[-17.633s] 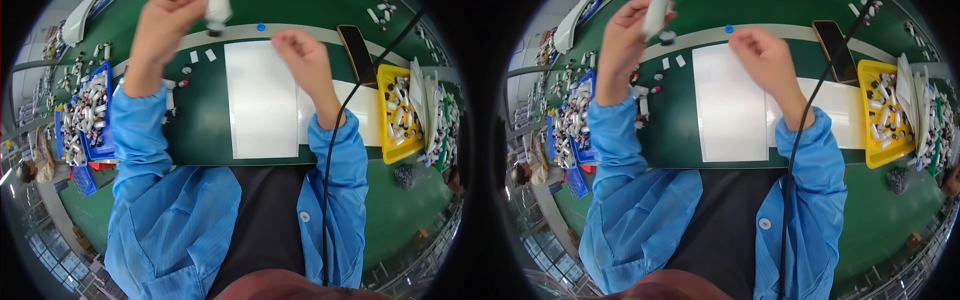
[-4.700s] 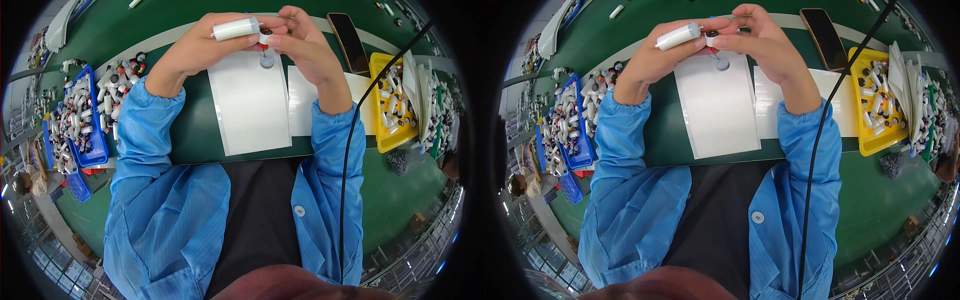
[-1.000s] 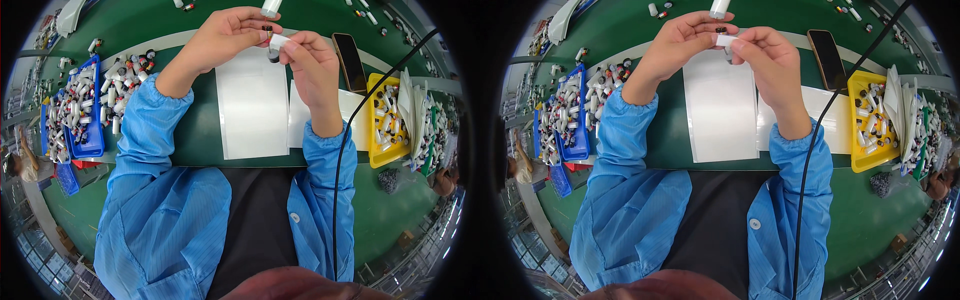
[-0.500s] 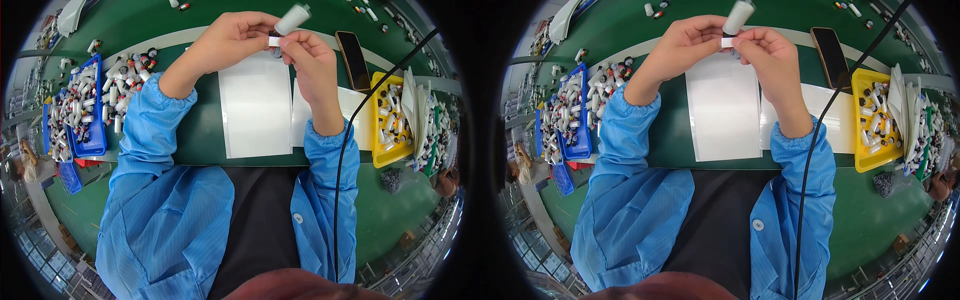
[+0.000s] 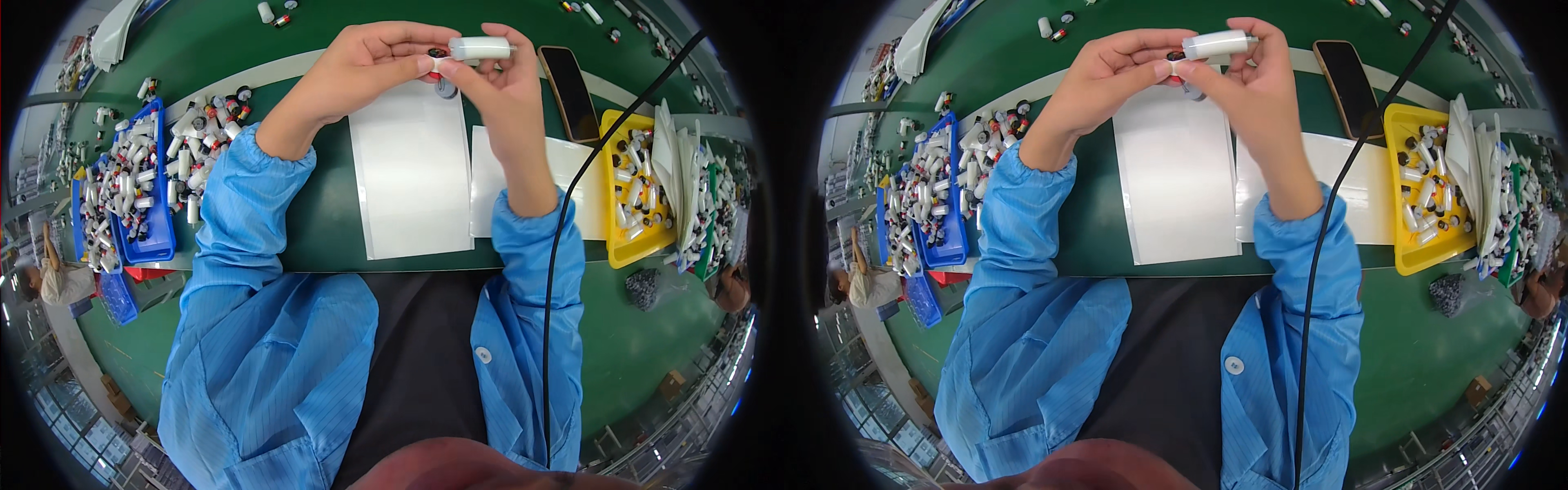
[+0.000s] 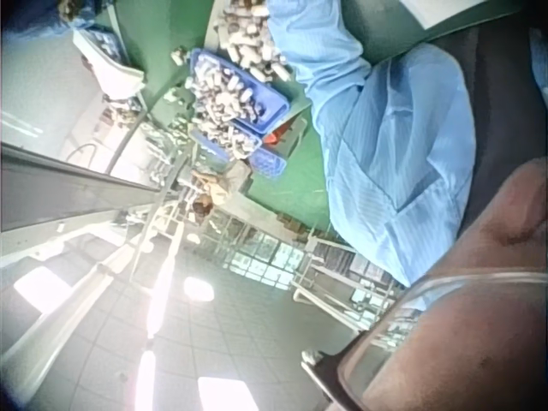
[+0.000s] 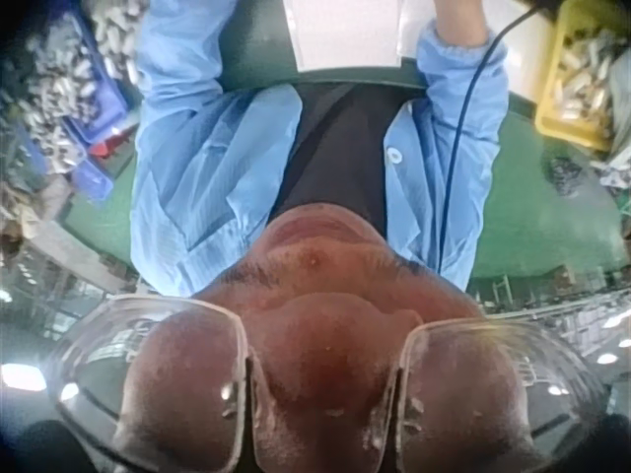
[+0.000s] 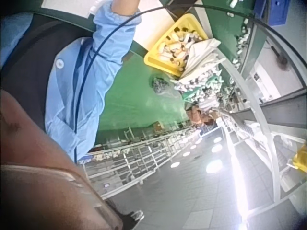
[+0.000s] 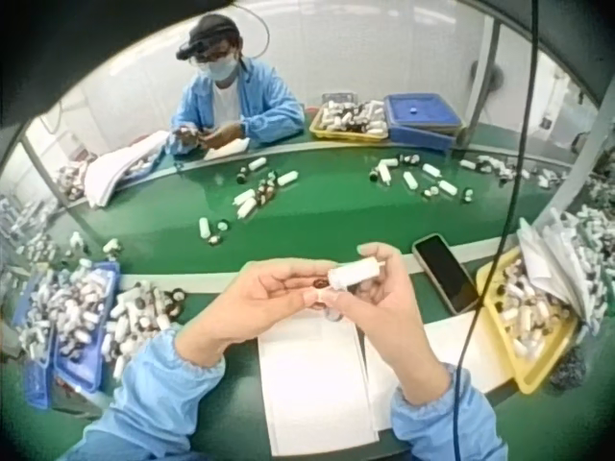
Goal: Manually assembling small components, likely electronics or batteries, by wrapping and connecting small wires/boards.
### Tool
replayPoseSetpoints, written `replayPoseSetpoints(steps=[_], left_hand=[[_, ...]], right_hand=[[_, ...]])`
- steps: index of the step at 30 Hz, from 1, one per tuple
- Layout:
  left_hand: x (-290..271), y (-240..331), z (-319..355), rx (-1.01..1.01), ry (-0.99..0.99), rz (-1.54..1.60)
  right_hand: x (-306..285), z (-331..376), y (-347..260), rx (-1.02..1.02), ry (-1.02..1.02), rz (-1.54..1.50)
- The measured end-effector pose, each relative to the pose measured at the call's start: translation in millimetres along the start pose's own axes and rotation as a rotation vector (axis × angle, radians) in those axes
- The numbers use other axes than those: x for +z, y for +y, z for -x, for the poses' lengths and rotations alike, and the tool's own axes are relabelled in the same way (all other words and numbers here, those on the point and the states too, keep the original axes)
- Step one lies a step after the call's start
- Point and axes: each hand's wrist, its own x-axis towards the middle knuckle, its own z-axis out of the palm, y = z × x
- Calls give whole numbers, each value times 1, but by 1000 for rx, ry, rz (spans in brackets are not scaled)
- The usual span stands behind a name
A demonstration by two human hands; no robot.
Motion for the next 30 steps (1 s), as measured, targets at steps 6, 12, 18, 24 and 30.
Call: replayPoseSetpoints(steps=[6,12,18,24,30], left_hand=[[8,10,3,0,43,150],[-62,72,26,59,497,-269],[-350,40,91,-232,681,-1252],[-328,5,62,-708,527,-1476],[-289,-31,3,-905,367,-1225]], right_hand=[[-21,-6,21,416,-175,-267],[-23,7,-3,65,-366,706],[-13,26,9,-40,-624,991],[-10,27,7,-25,-554,1037],[-3,18,2,-14,-601,1090]])
